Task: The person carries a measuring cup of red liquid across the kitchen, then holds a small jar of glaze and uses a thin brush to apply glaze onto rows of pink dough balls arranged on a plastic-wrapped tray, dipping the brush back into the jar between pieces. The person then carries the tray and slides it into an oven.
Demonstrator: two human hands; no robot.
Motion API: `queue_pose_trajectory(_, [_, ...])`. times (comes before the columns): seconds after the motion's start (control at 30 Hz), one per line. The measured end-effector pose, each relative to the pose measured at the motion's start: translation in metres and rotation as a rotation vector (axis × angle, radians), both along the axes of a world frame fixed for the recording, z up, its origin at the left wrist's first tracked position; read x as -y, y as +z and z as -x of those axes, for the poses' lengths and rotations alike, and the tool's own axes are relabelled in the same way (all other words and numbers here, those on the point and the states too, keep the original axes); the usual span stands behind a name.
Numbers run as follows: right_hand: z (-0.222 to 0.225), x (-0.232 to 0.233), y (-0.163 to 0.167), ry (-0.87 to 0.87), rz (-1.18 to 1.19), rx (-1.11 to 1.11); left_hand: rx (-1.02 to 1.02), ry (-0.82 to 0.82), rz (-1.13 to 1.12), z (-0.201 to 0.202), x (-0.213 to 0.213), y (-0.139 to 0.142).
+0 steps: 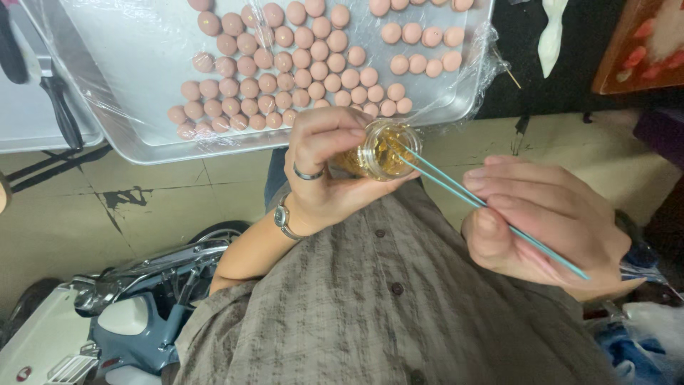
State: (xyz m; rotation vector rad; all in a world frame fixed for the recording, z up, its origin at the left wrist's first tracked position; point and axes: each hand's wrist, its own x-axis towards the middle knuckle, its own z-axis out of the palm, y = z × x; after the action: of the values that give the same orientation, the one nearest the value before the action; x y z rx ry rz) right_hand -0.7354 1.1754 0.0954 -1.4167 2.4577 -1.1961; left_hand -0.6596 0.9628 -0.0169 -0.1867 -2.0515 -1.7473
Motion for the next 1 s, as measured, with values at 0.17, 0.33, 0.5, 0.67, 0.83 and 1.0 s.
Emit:
queue_pose_trajectory(0.17, [-0.006,0.000,0.012,-0.017,-0.080,-0.071,-0.023,-0.003,-0.044,0.004,-0.001,0.005])
queue_pose_trajectory(0.33, [-0.005,0.005,0.015,-0.026,-0.040,-0.158,-0.049,-0.021,-0.024,0.006,0.003,0.005])
queue_pose_trajectory(0.5, [0.002,0.008,0.027,0.074,-0.065,-0.210,-0.051,-0.054,-0.037,0.006,0.007,0.005])
queue_pose_trajectory(0.67, [0.001,0.005,0.020,0.093,-0.059,-0.257,-0.041,-0.044,0.004,0.004,0.008,0.007])
queue_pose_trajectory(0.83, [0.005,0.005,0.021,0.115,-0.068,-0.270,-0.056,-0.032,0.007,0.006,0.006,0.007])
queue_pose_trajectory(1.0, [0.015,0.022,0.031,0.076,-0.065,-0.168,-0.048,-0.027,0.001,0.005,0.006,0.006])
